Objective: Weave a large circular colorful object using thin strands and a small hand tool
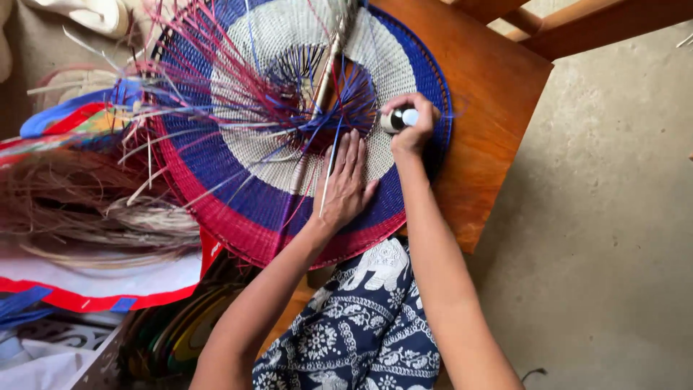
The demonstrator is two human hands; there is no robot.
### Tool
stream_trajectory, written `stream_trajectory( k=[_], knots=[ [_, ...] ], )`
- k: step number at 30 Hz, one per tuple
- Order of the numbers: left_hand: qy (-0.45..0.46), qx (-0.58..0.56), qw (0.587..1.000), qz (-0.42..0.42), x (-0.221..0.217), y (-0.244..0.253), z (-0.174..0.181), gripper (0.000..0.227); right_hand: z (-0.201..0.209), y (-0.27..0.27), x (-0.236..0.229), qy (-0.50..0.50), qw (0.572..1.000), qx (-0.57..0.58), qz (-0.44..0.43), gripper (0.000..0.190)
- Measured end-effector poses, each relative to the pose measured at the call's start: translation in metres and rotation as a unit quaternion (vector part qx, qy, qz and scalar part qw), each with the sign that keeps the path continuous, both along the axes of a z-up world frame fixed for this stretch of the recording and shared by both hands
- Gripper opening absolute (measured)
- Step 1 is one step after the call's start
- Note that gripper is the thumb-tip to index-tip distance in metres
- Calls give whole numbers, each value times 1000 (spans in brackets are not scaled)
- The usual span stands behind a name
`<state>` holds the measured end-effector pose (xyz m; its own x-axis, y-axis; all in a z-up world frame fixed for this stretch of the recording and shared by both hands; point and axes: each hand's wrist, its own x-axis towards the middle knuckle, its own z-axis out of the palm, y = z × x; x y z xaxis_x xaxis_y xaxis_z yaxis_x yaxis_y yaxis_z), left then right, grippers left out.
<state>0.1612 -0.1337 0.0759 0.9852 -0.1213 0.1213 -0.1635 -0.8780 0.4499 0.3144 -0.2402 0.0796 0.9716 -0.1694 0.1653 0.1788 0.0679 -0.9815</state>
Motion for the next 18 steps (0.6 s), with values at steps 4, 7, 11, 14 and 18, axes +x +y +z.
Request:
stream_trajectory(
  k=[4,7,11,14,18],
  knots=[
    [33,30,999,0,-4,-2,2,86,6,1,-5,24,999,24,-1,44],
    [39,26,999,2,0,-2,1,87,18,-7,-56,20,1000,-19,-6,48],
    [57,36,998,-2,2,-4,0,87,7,-18,-72,-7,996,-84,12,53],
    [67,32,997,-7,2,-3,4,87,-2,-3,-19,-26,998,-49,-6,48],
    [64,22,998,-7,3,-3,4,88,-7,7,15,-18,999,35,-6,44]
  ],
)
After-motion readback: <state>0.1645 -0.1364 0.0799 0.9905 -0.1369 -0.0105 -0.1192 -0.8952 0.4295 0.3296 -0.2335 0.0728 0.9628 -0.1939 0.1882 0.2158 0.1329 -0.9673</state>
